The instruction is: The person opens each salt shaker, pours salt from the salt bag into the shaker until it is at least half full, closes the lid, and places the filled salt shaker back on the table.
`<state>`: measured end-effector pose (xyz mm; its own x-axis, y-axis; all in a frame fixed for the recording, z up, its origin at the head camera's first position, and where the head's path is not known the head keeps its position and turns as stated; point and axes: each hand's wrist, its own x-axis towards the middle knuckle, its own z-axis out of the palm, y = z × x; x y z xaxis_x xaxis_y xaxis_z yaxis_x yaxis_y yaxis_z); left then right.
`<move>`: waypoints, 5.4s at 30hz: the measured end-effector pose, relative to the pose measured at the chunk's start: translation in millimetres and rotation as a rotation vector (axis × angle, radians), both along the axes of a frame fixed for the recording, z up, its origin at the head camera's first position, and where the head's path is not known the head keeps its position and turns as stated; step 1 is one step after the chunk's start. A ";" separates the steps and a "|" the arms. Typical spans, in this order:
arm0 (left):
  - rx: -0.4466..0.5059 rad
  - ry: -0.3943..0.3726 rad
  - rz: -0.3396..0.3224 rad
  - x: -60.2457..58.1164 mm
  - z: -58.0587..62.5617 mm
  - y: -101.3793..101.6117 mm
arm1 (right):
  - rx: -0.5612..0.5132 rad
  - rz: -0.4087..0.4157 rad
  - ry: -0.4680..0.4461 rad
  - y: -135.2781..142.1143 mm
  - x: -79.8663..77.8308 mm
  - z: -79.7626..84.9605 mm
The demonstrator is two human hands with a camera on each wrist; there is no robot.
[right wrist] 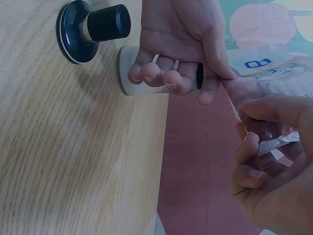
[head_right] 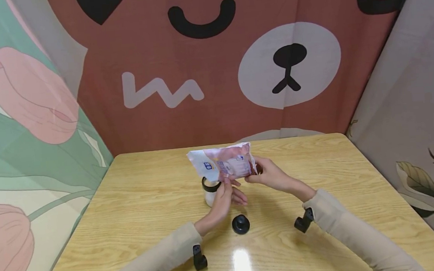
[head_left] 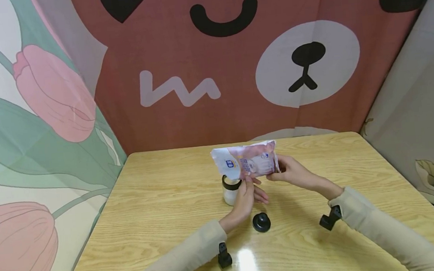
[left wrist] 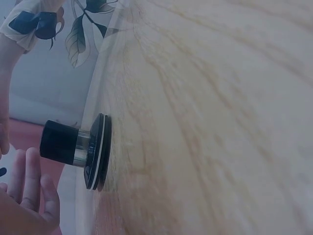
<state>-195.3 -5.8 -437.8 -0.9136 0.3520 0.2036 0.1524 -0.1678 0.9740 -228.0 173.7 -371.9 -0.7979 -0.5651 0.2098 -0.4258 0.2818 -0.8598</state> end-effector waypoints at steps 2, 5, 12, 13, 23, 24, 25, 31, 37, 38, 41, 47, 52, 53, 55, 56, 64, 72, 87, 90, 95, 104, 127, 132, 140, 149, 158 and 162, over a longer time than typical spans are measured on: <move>0.006 -0.006 0.007 -0.1 0.0 0.3 | 0.007 -0.004 0.010 1.0 -2.2 -2.5; 0.009 -0.008 0.009 -0.7 -0.5 0.5 | 0.015 -0.009 0.018 1.0 -2.8 -2.1; 0.008 -0.004 0.009 -0.7 -0.6 0.5 | 0.028 -0.010 0.005 -1.8 2.9 8.1; 0.011 -0.005 0.006 -0.6 -0.5 0.5 | 0.027 -0.010 0.001 -1.8 3.3 8.3; -0.003 -0.001 0.008 0.6 0.8 -0.2 | 0.011 0.011 0.016 0.4 -0.8 1.9; -0.006 0.003 0.005 0.5 0.7 -0.3 | 0.010 0.009 0.018 1.2 -2.6 -0.6; -0.006 0.006 0.003 0.5 0.8 -0.3 | 0.011 0.008 0.022 2.1 -4.7 -3.4; -0.005 0.013 -0.005 0.2 1.3 -0.3 | 0.032 -0.031 0.026 7.0 -13.7 -16.9; -0.001 0.004 -0.002 0.9 1.8 0.3 | 0.032 -0.033 0.021 5.9 -11.8 -14.7; -0.006 0.004 -0.001 1.0 1.8 0.3 | 0.029 -0.028 0.020 5.1 -9.9 -11.8; -0.011 0.005 0.003 1.3 2.0 0.2 | 0.022 -0.017 0.022 2.1 -3.5 -2.3; 0.010 0.004 0.010 2.0 2.6 1.4 | 0.034 -0.013 0.054 -1.8 3.7 9.2; 0.013 -0.001 0.016 2.4 3.3 1.6 | 0.037 -0.014 0.068 -2.1 3.9 9.1; 0.010 0.001 0.016 2.6 3.4 1.4 | 0.035 -0.015 0.066 -2.0 3.9 8.9; 0.004 0.004 0.014 2.6 3.5 1.0 | 0.033 -0.013 0.067 -1.9 3.8 8.5; -0.002 0.007 0.011 2.6 3.4 0.8 | 0.033 -0.012 0.066 -1.9 3.7 8.4; 0.010 0.011 0.001 1.7 2.2 0.8 | 0.043 -0.011 0.059 -1.7 3.4 8.9; 0.015 0.007 -0.002 1.8 1.0 0.7 | 0.036 -0.013 0.027 -1.8 3.2 8.0; 0.020 -0.002 0.006 1.8 1.2 1.4 | 0.048 -0.027 0.043 -1.9 4.2 9.2; 0.017 -0.003 0.001 1.2 1.1 1.2 | 0.050 -0.024 0.040 -1.7 4.0 9.1; 0.020 -0.003 -0.002 0.7 0.9 1.3 | 0.050 -0.026 0.025 -1.9 3.3 9.3; 0.015 0.005 0.000 1.0 1.1 0.7 | 0.056 -0.024 0.031 -2.2 3.4 9.8; 0.014 0.014 0.001 0.9 2.3 0.1 | 0.059 -0.020 0.041 -1.7 4.4 11.0; 0.014 0.019 0.000 1.8 3.6 -0.4 | 0.063 -0.022 0.045 -2.1 5.1 11.9; 0.030 0.039 0.016 -4.8 -8.1 1.4 | 0.059 -0.011 0.052 -2.0 4.8 12.3; -0.016 0.071 0.075 -9.8 -22.7 5.9 | 0.059 -0.003 0.056 -1.7 4.7 12.9; -0.002 0.076 0.067 -8.0 -21.0 5.1 | 0.060 0.006 0.055 -2.1 3.9 14.2; -0.005 0.064 0.067 -7.3 -21.4 4.7 | 0.058 0.011 0.046 -2.2 3.4 13.9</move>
